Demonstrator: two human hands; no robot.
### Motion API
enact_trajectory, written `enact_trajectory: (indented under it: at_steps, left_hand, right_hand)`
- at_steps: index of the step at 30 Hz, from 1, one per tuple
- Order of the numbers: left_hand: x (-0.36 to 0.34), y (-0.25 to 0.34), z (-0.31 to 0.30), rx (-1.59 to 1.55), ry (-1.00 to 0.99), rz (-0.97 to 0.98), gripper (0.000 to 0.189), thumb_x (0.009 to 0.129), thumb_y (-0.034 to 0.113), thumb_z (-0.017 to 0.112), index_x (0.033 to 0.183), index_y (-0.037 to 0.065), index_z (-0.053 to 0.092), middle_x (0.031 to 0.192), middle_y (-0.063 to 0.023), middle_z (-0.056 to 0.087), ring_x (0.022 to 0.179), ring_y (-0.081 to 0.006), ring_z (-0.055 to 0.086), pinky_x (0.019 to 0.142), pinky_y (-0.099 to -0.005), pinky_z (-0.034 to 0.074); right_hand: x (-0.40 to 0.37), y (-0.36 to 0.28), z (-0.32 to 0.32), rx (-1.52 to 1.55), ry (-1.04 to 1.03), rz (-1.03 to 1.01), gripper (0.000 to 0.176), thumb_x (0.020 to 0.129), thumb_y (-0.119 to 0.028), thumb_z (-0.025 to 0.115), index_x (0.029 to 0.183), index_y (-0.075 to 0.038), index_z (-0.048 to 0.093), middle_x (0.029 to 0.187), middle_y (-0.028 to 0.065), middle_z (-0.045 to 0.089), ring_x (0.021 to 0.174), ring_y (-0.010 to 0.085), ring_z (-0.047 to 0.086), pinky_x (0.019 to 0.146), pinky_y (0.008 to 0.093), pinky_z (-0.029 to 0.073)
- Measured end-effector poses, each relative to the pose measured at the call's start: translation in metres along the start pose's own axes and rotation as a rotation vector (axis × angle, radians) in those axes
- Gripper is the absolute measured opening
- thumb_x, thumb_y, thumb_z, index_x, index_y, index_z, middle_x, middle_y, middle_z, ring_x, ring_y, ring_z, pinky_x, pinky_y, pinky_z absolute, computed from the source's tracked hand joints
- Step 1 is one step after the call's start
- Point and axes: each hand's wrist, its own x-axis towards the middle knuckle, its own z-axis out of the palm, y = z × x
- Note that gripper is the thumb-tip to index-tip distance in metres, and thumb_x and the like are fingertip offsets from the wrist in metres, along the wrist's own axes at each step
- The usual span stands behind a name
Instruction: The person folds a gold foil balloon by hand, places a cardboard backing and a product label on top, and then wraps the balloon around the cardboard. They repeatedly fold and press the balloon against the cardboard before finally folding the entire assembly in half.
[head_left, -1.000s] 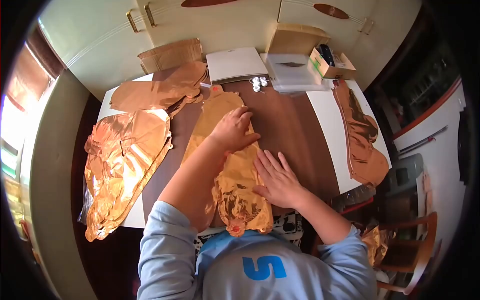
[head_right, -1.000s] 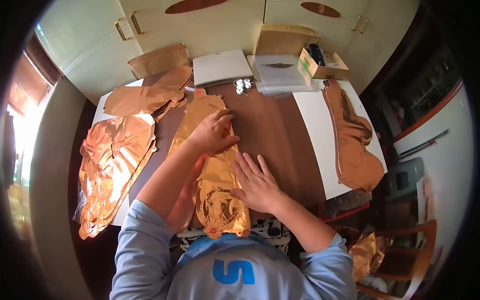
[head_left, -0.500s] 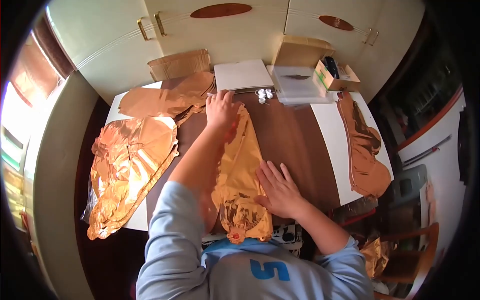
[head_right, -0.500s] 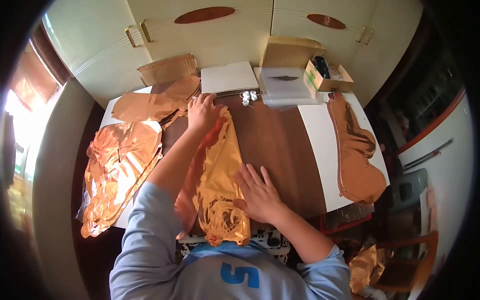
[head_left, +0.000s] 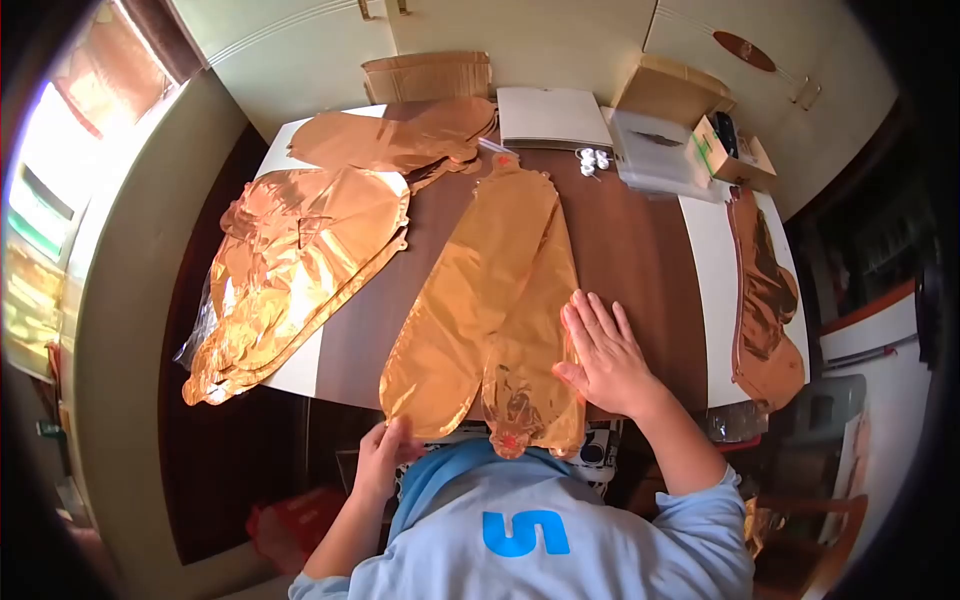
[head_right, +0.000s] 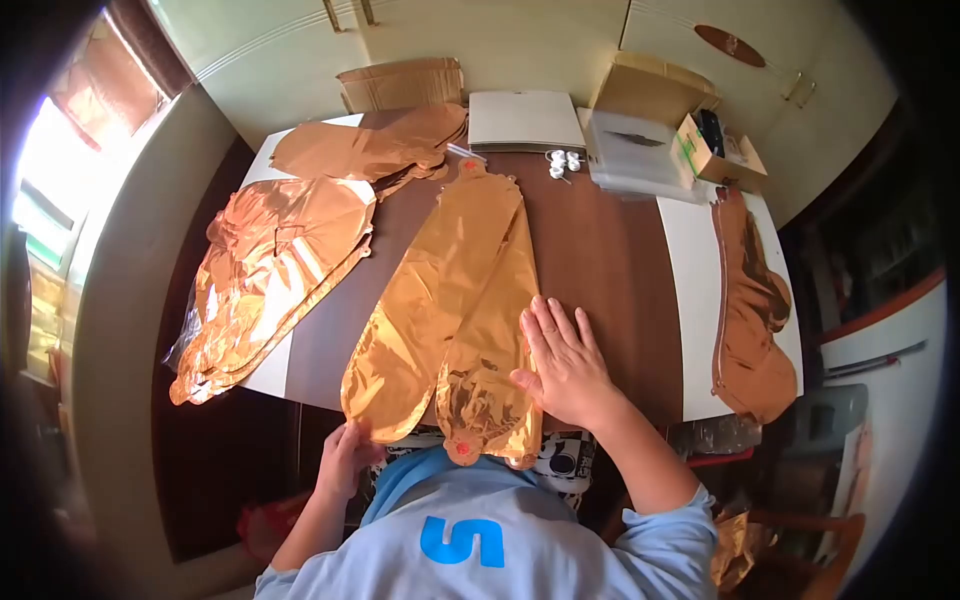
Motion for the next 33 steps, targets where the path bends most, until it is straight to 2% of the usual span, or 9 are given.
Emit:
enact_trajectory:
  at_steps: [5, 6, 9, 10, 13, 17, 19, 23, 33]
  left_hand:
    - [0.002, 0.018, 0.026, 0.123, -0.049, 0.301, 0.024, 0.094, 0.024, 0.07, 0.088, 0.0, 0.066, 0.073, 0.0022, 0.063, 0.066, -0.0056, 0.059, 0.061, -0.0255, 0.05]
    - [-0.002, 0.016, 0.02, 0.339, -0.104, 0.281, 0.014, 0.091, 0.015, 0.073, 0.089, 0.002, 0.067, 0.076, 0.0004, 0.065, 0.065, -0.0114, 0.061, 0.062, -0.0296, 0.049]
    - [-0.003, 0.07, 0.047, 0.794, -0.251, 1.165, 0.01, 0.086, 0.01, 0.075, 0.089, 0.004, 0.068, 0.086, -0.0075, 0.066, 0.082, -0.026, 0.067, 0.075, -0.0361, 0.052]
    - [0.005, 0.086, 0.06, 0.794, -0.338, 1.217, 0.012, 0.083, 0.01, 0.076, 0.09, 0.004, 0.069, 0.093, -0.012, 0.065, 0.095, -0.0321, 0.064, 0.083, -0.0392, 0.051]
    - [0.016, 0.086, 0.099, 0.651, -0.612, 1.028, 0.017, 0.083, 0.014, 0.077, 0.093, 0.001, 0.069, 0.114, -0.0208, 0.062, 0.122, -0.0394, 0.054, 0.102, -0.0466, 0.045]
    - [0.034, 0.084, 0.128, 0.763, -1.015, 1.133, 0.034, 0.096, 0.029, 0.063, 0.111, -0.001, 0.066, 0.132, -0.0206, 0.056, 0.125, -0.0381, 0.053, 0.111, -0.0524, 0.036]
    - [0.048, 0.096, 0.121, 0.757, -1.004, 1.165, 0.039, 0.099, 0.032, 0.057, 0.118, -0.002, 0.064, 0.136, -0.0209, 0.053, 0.129, -0.0388, 0.05, 0.111, -0.0542, 0.035]
    - [0.08, 0.094, 0.099, 1.201, -0.242, 1.19, 0.07, 0.095, 0.037, 0.059, 0.15, 0.001, 0.035, 0.155, -0.0267, 0.031, 0.146, -0.0426, 0.027, 0.119, -0.0545, 0.019]
    - [0.099, 0.079, 0.111, 1.464, -0.441, 1.259, 0.086, 0.092, 0.058, 0.054, 0.151, -0.001, 0.034, 0.158, -0.0223, 0.032, 0.147, -0.0369, 0.028, 0.12, -0.0525, 0.018]
  right_hand:
    - [-0.005, 0.003, -0.003, -0.037, -0.043, -0.003, 0.072, 0.098, -0.05, 0.05, 0.156, -0.012, 0.03, 0.162, 0.0201, 0.021, 0.15, 0.0366, 0.018, 0.121, 0.0556, 0.013]
    - [-0.006, 0.006, -0.005, -0.049, -0.046, -0.007, 0.072, 0.098, -0.05, 0.05, 0.156, -0.012, 0.03, 0.162, 0.0199, 0.02, 0.15, 0.0366, 0.018, 0.121, 0.0554, 0.013]
    - [-0.001, 0.002, -0.002, -0.053, -0.069, 0.007, 0.072, 0.097, -0.05, 0.051, 0.155, -0.012, 0.03, 0.163, 0.0197, 0.019, 0.151, 0.0365, 0.017, 0.121, 0.0549, 0.012]
    - [0.003, 0.0, -0.003, -0.059, -0.078, 0.012, 0.072, 0.097, -0.05, 0.051, 0.155, -0.013, 0.031, 0.163, 0.0196, 0.018, 0.151, 0.0364, 0.017, 0.121, 0.0548, 0.012]
    - [0.002, -0.007, -0.014, -0.052, -0.18, 0.067, 0.073, 0.096, -0.049, 0.053, 0.155, -0.013, 0.03, 0.163, 0.0192, 0.016, 0.151, 0.0358, 0.015, 0.122, 0.0537, 0.011]
    - [-0.002, 0.003, -0.008, -0.049, -0.133, -0.005, 0.071, 0.096, -0.041, 0.055, 0.157, -0.016, 0.027, 0.164, 0.0176, 0.014, 0.152, 0.035, 0.012, 0.122, 0.0523, 0.008]
    - [-0.001, 0.002, -0.007, -0.042, -0.135, 0.014, 0.066, 0.098, -0.025, 0.052, 0.157, -0.017, 0.026, 0.165, 0.0159, 0.013, 0.152, 0.0353, 0.013, 0.122, 0.0528, 0.009]
    - [0.001, 0.0, -0.008, -0.027, -0.132, 0.017, 0.067, 0.095, -0.015, 0.051, 0.157, -0.016, 0.026, 0.165, 0.015, 0.014, 0.151, 0.0359, 0.013, 0.122, 0.0533, 0.01]
    - [-0.001, 0.008, -0.009, -0.032, -0.099, -0.01, 0.075, 0.089, -0.025, 0.061, 0.156, -0.015, 0.029, 0.163, 0.0172, 0.018, 0.15, 0.0387, 0.016, 0.122, 0.055, 0.012]
